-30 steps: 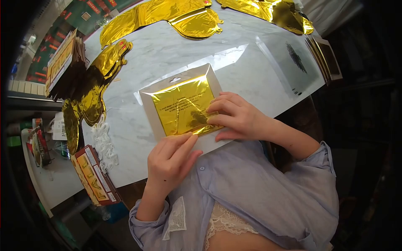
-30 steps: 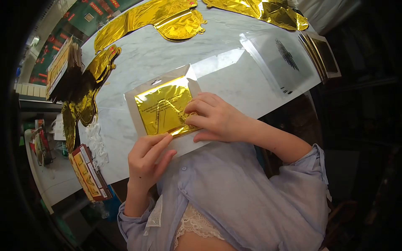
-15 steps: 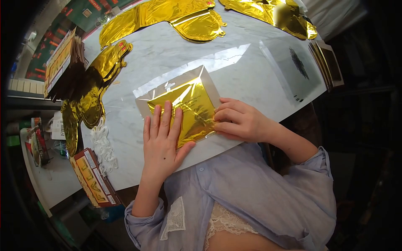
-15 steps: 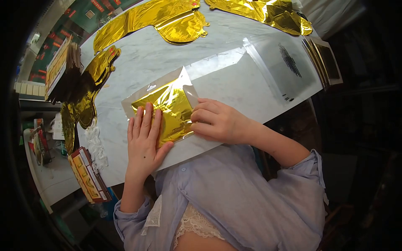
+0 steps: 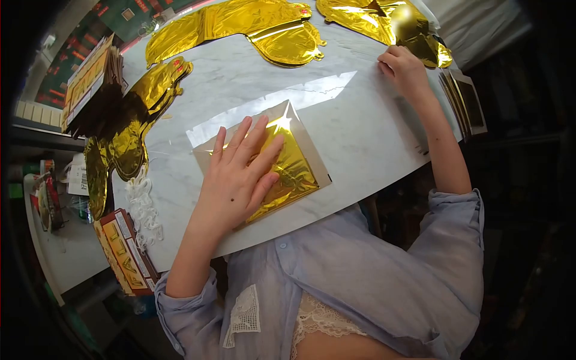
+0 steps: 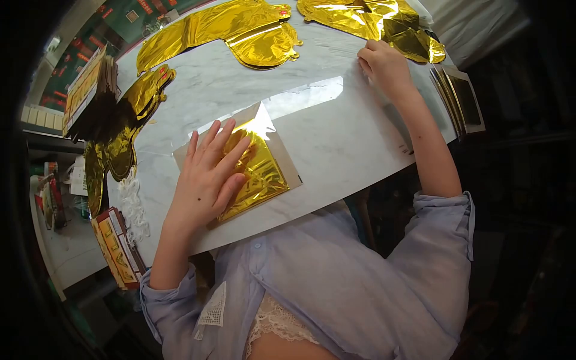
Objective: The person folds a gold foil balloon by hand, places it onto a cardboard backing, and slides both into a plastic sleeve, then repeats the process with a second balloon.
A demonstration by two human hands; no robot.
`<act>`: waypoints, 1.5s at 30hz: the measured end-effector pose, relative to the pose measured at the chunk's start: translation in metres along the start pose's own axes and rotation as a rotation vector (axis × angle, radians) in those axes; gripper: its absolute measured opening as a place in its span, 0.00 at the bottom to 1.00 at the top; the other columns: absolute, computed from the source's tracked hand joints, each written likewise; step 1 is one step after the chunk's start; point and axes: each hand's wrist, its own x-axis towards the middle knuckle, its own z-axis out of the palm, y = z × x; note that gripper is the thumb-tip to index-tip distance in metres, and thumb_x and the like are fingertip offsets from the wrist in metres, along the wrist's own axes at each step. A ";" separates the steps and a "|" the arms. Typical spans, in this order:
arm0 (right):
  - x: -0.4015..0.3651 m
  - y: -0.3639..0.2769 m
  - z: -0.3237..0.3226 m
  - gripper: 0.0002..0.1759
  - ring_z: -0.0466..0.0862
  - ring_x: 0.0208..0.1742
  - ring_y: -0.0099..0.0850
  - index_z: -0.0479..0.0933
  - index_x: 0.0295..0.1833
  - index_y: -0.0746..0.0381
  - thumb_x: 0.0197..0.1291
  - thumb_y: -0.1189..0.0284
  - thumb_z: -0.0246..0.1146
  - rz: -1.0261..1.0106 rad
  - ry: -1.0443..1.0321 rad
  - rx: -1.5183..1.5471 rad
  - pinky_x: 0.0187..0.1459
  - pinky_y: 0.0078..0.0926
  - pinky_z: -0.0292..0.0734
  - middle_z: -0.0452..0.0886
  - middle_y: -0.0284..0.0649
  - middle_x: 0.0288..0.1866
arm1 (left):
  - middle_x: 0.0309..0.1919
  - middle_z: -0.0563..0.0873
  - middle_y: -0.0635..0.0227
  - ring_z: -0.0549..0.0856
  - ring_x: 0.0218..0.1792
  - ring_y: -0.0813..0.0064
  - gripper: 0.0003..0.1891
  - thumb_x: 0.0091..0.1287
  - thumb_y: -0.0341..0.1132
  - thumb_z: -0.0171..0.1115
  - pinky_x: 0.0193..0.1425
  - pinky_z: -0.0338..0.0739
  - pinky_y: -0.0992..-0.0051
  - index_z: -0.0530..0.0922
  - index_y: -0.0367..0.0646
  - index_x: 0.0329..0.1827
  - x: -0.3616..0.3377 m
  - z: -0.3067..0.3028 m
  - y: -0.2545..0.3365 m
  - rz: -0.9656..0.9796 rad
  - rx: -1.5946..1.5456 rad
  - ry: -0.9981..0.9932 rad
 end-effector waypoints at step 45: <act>-0.115 -0.193 -0.095 0.09 0.87 0.32 0.36 0.86 0.48 0.64 0.63 0.79 0.75 0.020 -0.185 0.446 0.32 0.31 0.82 0.83 0.40 0.38 | 0.88 0.63 0.56 0.61 0.87 0.47 0.37 0.77 0.59 0.59 0.88 0.48 0.41 0.69 0.58 0.86 -0.007 0.038 0.012 -0.119 0.112 0.043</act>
